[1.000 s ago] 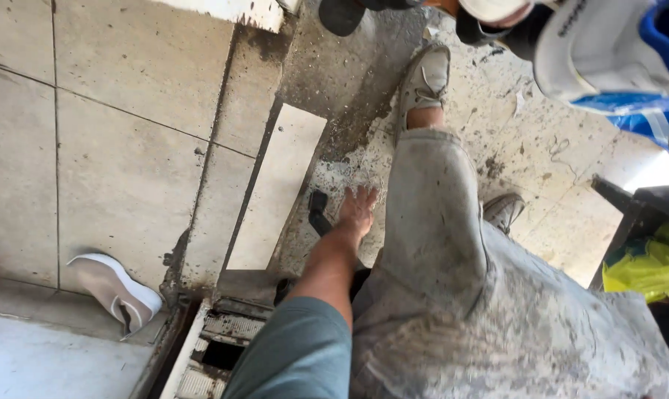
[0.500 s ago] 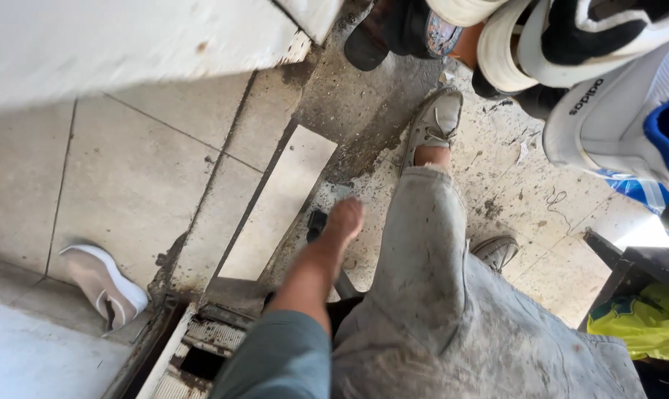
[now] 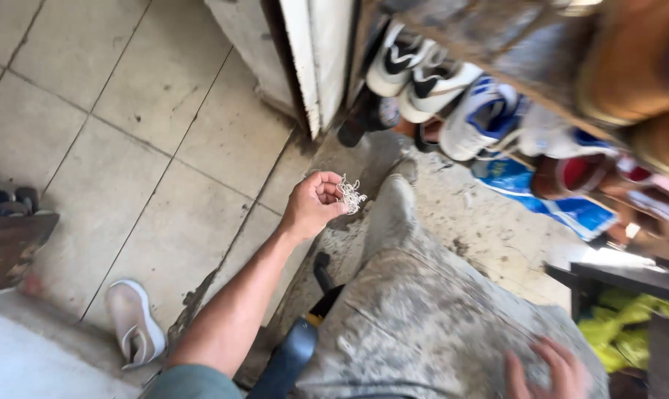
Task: Untangling a long piece of white thread by hand and then cutting it with scissors at a workbench.
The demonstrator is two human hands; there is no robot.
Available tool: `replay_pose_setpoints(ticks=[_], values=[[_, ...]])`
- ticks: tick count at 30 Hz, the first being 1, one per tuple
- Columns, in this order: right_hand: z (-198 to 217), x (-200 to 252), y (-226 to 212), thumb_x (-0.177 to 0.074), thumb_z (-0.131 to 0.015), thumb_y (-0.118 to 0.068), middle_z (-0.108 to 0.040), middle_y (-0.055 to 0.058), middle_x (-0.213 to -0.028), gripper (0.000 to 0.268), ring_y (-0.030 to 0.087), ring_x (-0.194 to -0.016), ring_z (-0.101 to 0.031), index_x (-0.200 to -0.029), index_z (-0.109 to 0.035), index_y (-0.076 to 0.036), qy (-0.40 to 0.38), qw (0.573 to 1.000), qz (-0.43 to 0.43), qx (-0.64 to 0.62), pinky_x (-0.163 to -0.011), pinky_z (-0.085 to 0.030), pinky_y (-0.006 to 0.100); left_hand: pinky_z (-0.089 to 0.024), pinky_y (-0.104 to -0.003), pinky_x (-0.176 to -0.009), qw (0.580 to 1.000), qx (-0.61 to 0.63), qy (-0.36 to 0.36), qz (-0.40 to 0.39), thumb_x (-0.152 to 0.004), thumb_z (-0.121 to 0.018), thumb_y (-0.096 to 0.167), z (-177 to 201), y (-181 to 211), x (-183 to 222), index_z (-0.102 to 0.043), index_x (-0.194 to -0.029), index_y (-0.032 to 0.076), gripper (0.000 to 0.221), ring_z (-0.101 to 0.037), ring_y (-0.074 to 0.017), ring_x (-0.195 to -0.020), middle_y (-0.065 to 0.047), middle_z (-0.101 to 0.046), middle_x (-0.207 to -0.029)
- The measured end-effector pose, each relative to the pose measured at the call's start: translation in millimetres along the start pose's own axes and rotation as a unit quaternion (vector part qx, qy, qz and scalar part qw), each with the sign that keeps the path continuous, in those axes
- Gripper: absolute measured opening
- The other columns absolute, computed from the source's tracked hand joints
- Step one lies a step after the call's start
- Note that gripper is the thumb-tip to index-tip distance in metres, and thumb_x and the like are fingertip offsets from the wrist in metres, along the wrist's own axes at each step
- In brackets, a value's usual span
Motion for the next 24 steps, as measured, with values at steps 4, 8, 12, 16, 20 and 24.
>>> replay_pose_setpoints(ticks=[4, 8, 12, 16, 20, 24], values=[[-17, -93, -126, -0.091, -0.072, -0.025, -0.074, 0.001, -0.100, 0.014, 0.018, -0.097, -0.071, -0.100, -0.072, -0.015, -0.082, 0.986, -0.002, -0.143, -0.094, -0.049, 0.031, -0.054, -0.018, -0.066, 0.986, -0.103, -0.087, -0.094, -0.071, -0.087, 0.000, -83, 127, 94, -0.066, -0.107, 0.011, 0.044, -0.064, -0.0039, -0.068, -0.001, -0.077, -0.086], [-12, -110, -164, -0.080, -0.088, -0.018, -0.074, 0.009, -0.101, 0.040, 0.025, -0.098, -0.076, -0.117, -0.074, -0.010, -0.043, 0.947, 0.012, -0.319, -0.092, -0.058, 0.043, -0.060, -0.021, -0.068, 0.970, -0.024, -0.202, -0.137, -0.073, -0.088, -0.003, -160, 169, 172, -0.065, -0.118, 0.002, 0.051, -0.068, -0.0101, -0.073, -0.011, -0.077, -0.090], [20, -98, -141, -0.077, -0.087, 0.004, -0.069, 0.007, -0.071, 0.022, 0.009, -0.064, -0.064, -0.085, -0.069, -0.004, -0.002, 0.855, -0.075, -0.514, -0.064, -0.056, 0.026, -0.060, -0.022, -0.062, 0.968, -0.061, -0.162, -0.180, -0.076, -0.085, -0.001, -174, 196, 219, -0.068, -0.110, 0.004, 0.039, -0.068, -0.0100, -0.069, -0.010, -0.075, -0.084], [44, -79, -85, -0.080, -0.076, 0.016, -0.068, 0.012, -0.077, 0.029, 0.015, -0.065, -0.067, -0.085, -0.057, -0.006, 0.057, 0.749, -0.129, -0.647, -0.064, -0.056, 0.026, -0.052, -0.021, -0.047, 0.969, -0.138, -0.077, -0.191, -0.080, -0.077, 0.000, -159, 183, 227, -0.071, -0.090, 0.010, 0.015, -0.062, -0.0070, -0.056, -0.003, -0.070, -0.070], [46, -58, -32, -0.088, -0.071, 0.013, -0.065, 0.012, -0.078, 0.028, 0.016, -0.062, -0.064, -0.090, -0.054, -0.008, 0.090, 0.740, -0.156, -0.648, -0.061, -0.054, 0.024, -0.054, -0.021, -0.052, 0.975, -0.091, -0.117, -0.166, -0.077, -0.078, -0.003, -167, 166, 235, -0.070, -0.092, 0.005, 0.019, -0.063, -0.0071, -0.060, -0.006, -0.069, -0.071], [60, -52, -22, -0.090, -0.070, 0.013, -0.063, 0.011, -0.079, 0.028, 0.019, -0.064, -0.066, -0.091, -0.055, -0.011, 0.122, 0.717, -0.145, -0.671, -0.062, -0.053, 0.026, -0.059, -0.025, -0.057, 0.982, -0.019, -0.118, -0.143, -0.078, -0.073, -0.010, -178, 165, 233, -0.065, -0.088, 0.003, 0.017, -0.068, -0.0119, -0.064, -0.009, -0.069, -0.075]])
Point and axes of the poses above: each hand's wrist, its own x-axis away from the middle knuckle, its own z-axis out of the back of the hand, y = z × x, the point moved 10 cm from there along -x, towards the middle knuckle
